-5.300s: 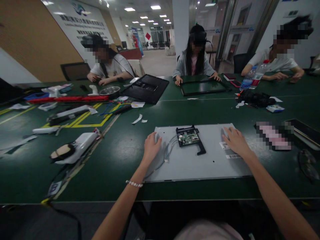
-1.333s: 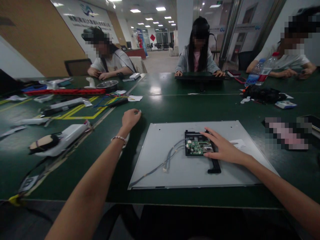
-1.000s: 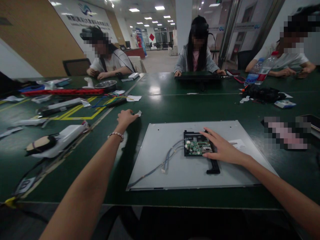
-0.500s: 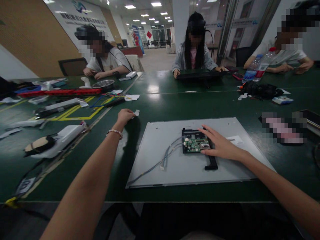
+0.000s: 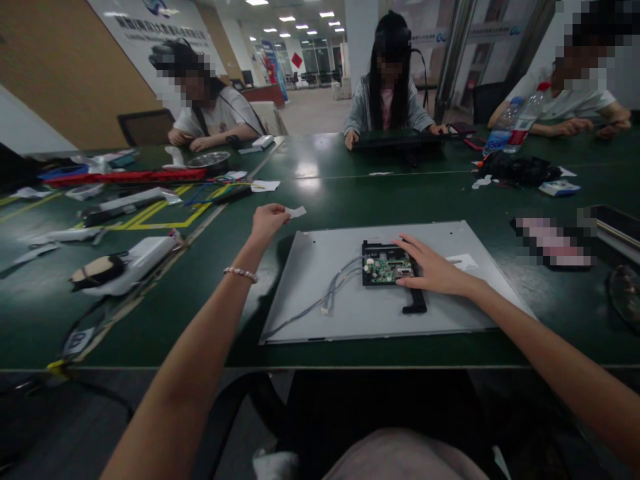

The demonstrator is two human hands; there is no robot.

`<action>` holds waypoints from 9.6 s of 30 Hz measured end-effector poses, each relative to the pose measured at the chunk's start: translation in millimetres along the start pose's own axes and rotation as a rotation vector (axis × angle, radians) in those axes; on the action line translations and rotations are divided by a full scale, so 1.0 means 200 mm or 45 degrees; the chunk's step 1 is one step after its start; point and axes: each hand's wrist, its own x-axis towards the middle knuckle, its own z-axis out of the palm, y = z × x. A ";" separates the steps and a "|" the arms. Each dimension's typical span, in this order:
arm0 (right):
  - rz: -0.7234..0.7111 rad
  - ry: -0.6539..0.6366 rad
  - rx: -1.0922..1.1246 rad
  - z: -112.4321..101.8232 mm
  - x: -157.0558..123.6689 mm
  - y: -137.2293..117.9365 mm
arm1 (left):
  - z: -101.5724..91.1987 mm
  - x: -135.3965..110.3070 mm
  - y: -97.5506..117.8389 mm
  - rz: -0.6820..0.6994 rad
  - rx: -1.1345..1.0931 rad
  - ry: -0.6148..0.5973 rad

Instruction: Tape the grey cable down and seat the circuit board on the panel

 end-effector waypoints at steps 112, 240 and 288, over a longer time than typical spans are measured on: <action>-0.027 0.037 -0.133 0.01 -0.03 0.03 | -0.01 -0.48 0.07 0.186 0.762 -0.118; 0.048 0.553 -0.027 -0.03 0.26 0.02 | 0.15 -0.37 0.24 0.379 0.752 -0.291; -0.768 0.119 -0.330 0.19 0.14 -0.51 | 0.10 -0.92 0.33 0.320 0.166 -0.182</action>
